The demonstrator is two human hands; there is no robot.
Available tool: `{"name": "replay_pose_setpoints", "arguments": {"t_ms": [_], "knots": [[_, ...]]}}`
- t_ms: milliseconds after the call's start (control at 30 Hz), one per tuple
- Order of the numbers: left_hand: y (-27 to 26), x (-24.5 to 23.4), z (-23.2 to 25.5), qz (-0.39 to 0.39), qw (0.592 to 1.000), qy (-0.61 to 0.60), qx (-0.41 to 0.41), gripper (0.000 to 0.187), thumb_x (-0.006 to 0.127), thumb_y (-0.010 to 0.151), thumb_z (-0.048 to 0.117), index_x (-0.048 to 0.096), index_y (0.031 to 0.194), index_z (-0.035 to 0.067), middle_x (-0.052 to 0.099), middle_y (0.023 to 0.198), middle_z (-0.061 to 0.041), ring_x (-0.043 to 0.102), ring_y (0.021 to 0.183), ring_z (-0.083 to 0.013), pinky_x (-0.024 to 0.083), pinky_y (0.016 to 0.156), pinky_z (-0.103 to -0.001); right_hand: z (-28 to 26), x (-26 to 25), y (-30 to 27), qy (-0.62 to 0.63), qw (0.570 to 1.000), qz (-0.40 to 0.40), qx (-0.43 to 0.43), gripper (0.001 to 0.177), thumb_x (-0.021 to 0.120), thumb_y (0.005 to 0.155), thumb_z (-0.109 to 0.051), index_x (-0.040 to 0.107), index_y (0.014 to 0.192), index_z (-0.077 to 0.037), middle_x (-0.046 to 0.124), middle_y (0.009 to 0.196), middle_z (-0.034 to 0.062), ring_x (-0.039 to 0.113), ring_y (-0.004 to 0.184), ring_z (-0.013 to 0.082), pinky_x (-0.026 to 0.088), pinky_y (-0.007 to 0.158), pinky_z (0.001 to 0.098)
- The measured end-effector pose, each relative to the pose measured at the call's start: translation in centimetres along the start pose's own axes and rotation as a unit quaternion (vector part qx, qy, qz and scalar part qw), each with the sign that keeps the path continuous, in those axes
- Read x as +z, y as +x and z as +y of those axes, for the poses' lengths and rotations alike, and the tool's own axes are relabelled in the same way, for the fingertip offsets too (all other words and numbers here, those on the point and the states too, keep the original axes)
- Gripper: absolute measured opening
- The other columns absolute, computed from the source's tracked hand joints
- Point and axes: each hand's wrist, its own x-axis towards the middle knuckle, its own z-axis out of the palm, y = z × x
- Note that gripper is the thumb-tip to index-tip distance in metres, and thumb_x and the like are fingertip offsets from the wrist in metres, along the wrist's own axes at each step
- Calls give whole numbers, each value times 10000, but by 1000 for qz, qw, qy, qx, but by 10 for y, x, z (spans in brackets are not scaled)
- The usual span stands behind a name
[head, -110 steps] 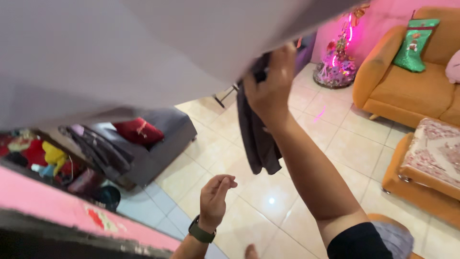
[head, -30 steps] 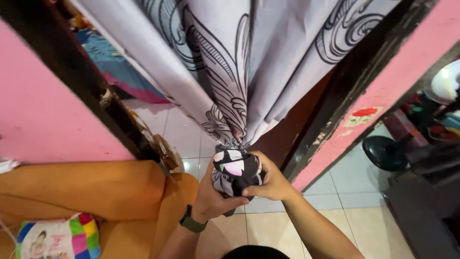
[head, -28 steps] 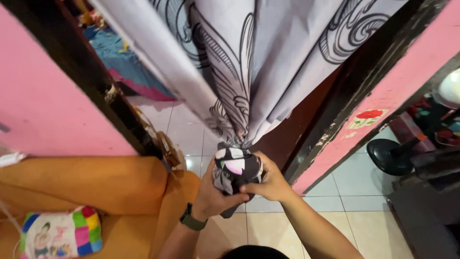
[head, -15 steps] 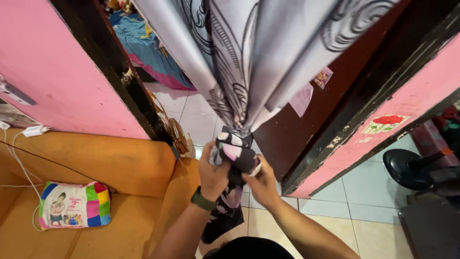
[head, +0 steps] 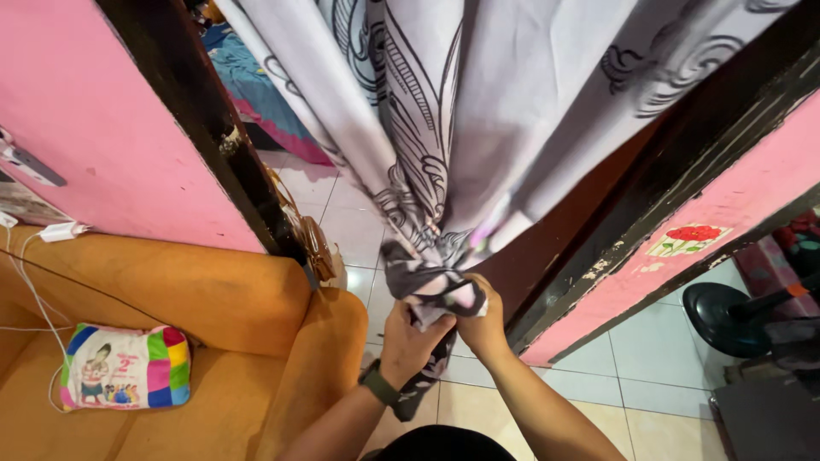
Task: The person walks through a home and operates several wall switches and a fan control. They toggle a switch in a bedroom, adjust a curtain, then operate switches and a fan in the living room, and finally toggle a switch in a storage area.
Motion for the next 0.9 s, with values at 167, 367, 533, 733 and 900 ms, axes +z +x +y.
{"name": "replay_pose_setpoints", "arguments": {"t_ms": [167,367,533,733,900], "knots": [[-5,-15,-14,43,979,165,-115,808,848,761,184,426,1439,53,602,1292,-112,591,1152,-233,483,979,-406,64,4,-16,34,998,44,25,394,687,734,96,660,1113,-8,740,996,106,690,897,207,560,805,316],[-2,-42,-26,14,989,145,35,975,788,760,92,250,1569,11,360,1572,-204,386,1423,-316,318,1127,-465,120,-9,-64,-149,970,-62,180,307,727,810,41,680,1106,-27,696,1017,120,667,777,249,529,690,371],[46,-54,-28,-22,994,99,49,702,846,781,112,490,1376,-5,623,1280,-161,596,1174,-256,488,1017,-398,165,-47,-40,-33,987,20,156,213,626,958,-101,632,1142,5,702,1018,109,684,932,211,546,823,380],[98,-63,-42,-54,992,114,-5,298,775,910,111,691,1165,-18,707,1053,-75,645,960,-206,531,836,-370,137,-80,0,140,988,13,59,311,554,1015,-232,660,1221,-24,606,1021,50,567,888,96,453,752,320],[119,-68,-100,-2,994,96,-43,307,767,884,233,666,1071,12,736,978,-75,687,946,-217,543,861,-372,96,-88,10,16,978,77,196,382,777,935,-284,658,840,67,640,648,83,561,513,132,425,484,315]]}}
